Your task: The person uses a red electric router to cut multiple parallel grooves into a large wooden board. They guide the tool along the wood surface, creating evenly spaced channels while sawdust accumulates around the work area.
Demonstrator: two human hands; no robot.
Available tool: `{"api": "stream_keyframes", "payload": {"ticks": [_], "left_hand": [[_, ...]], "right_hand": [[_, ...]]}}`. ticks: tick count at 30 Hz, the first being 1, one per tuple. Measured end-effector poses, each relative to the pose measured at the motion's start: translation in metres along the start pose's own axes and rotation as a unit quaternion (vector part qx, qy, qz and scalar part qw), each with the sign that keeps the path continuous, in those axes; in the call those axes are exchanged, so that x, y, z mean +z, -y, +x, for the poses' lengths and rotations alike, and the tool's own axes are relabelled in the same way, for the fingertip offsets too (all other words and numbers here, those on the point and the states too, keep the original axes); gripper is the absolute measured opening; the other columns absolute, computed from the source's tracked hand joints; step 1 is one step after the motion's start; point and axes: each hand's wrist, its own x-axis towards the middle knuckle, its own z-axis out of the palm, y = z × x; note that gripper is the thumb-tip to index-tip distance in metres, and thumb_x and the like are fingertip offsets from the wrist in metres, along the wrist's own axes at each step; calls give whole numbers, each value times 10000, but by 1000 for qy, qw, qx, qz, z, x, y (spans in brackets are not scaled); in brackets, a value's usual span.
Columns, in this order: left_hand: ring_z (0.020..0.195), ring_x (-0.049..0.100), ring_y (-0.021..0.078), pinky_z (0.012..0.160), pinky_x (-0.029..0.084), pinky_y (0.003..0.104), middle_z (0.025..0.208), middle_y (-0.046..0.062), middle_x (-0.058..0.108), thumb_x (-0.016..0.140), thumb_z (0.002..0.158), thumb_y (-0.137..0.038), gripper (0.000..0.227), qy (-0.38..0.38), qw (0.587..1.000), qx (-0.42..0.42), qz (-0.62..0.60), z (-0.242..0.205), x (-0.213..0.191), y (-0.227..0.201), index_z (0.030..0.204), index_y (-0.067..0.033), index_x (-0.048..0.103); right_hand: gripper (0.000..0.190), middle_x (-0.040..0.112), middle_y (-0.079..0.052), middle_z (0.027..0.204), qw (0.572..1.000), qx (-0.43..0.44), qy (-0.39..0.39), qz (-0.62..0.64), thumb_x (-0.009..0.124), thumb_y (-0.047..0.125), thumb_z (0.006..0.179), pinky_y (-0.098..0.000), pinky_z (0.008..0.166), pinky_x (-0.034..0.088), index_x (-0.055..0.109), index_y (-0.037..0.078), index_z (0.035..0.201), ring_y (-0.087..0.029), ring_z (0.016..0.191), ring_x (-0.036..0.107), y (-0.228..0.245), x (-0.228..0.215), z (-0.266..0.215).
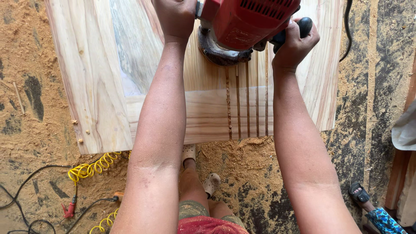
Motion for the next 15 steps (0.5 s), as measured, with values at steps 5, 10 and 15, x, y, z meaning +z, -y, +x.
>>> {"api": "stream_keyframes", "payload": {"ticks": [5, 10, 15], "left_hand": [[494, 540, 100, 496, 416, 310, 537, 16, 594, 693, 831, 3, 275, -9, 995, -89, -46, 15, 4, -8, 613, 2, 526], [521, 585, 90, 515, 456, 306, 556, 17, 612, 697, 824, -30, 246, -9, 997, -82, -13, 30, 5, -8, 637, -5, 539], [516, 572, 117, 529, 462, 320, 561, 31, 588, 720, 834, -52, 264, -9, 997, -81, 10, 43, 8, -6, 663, -21, 521]], "right_hand": [[169, 557, -28, 788, 1000, 0, 6, -15, 696, 154, 911, -328, 698, 560, 592, 34, 855, -145, 717, 587, 1, 10, 10], [173, 560, -37, 823, 1000, 5, -6, -13, 703, 159, 889, -326, 718, 569, 598, 23, 871, -147, 741, 589, -6, 18, 22], [190, 555, -43, 840, 1000, 7, -10, -17, 717, 161, 892, -324, 739, 562, 590, 21, 875, -150, 760, 582, -10, 25, 32]]}}
